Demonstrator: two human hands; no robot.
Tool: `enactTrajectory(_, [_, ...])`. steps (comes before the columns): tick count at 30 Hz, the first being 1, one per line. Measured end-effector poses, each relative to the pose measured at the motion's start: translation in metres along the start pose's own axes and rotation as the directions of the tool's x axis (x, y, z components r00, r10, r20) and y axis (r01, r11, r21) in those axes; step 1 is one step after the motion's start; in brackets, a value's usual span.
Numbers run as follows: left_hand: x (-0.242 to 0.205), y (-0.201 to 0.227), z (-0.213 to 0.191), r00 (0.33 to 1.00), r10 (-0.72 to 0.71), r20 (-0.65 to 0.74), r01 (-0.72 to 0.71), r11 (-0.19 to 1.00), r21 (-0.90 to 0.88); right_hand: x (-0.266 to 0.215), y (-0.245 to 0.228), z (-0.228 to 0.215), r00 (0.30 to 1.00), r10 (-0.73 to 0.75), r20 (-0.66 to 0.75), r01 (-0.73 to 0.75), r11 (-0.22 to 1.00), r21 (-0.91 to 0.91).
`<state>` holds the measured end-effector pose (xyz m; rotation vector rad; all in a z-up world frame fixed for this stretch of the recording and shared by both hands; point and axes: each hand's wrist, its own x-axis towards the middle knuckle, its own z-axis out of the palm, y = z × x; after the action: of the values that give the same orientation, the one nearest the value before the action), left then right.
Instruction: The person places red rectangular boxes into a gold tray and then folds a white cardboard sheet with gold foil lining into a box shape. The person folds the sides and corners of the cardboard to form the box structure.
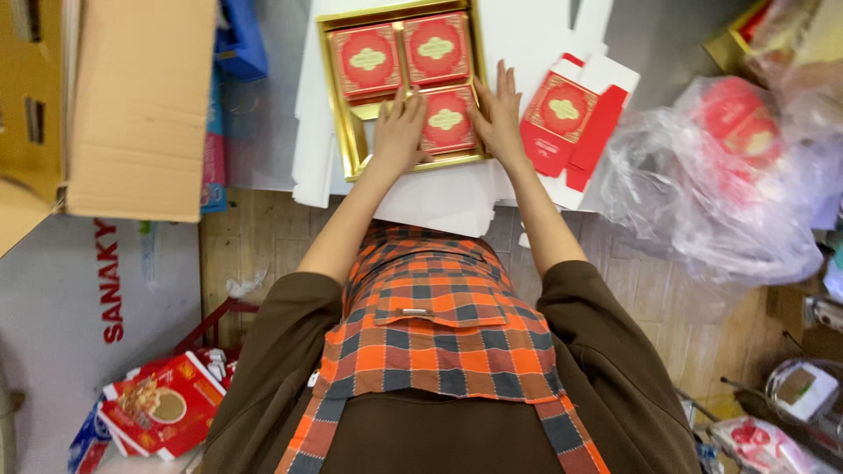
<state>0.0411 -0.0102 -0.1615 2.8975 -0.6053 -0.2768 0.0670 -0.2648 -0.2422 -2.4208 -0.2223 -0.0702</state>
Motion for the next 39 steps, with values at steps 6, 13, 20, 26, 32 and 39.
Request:
enactTrajectory(6, [-0.053, -0.004, 0.042, 0.947, -0.081, -0.310, 0.002, 0.969, -0.247, -0.047, 0.055, -0.063, 0.732, 0.543, -0.411, -0.608, 0.793, -0.034])
enactTrajectory(13, [-0.078, -0.006, 0.051, 0.942, -0.087, -0.324, -0.005, 0.961, -0.275, -0.079, 0.102, -0.098, 0.561, 0.713, -0.421, -0.805, 0.589, -0.074])
enactTrajectory(20, [-0.067, -0.011, 0.035, 0.950, -0.048, -0.310, -0.052, 0.951, -0.306, -0.088, 0.112, -0.126, 0.473, 0.734, -0.488, -0.725, 0.639, 0.258])
enactTrajectory(26, [-0.044, 0.012, -0.024, 0.860, 0.064, -0.506, -0.256, 0.912, -0.320, -0.072, 0.027, -0.139, 0.769, 0.309, -0.559, 0.011, 0.869, 0.495])
enactTrajectory(32, [-0.018, 0.073, -0.116, 0.855, 0.093, -0.510, -0.394, 0.756, -0.522, -0.072, -0.122, -0.171, 0.932, -0.069, -0.356, 0.193, 0.927, 0.323])
enactTrajectory(39, [-0.018, 0.078, -0.129, 0.967, 0.209, -0.144, -0.195, 0.248, -0.949, -0.068, -0.177, -0.216, 0.943, -0.259, -0.210, 0.277, 0.959, 0.060])
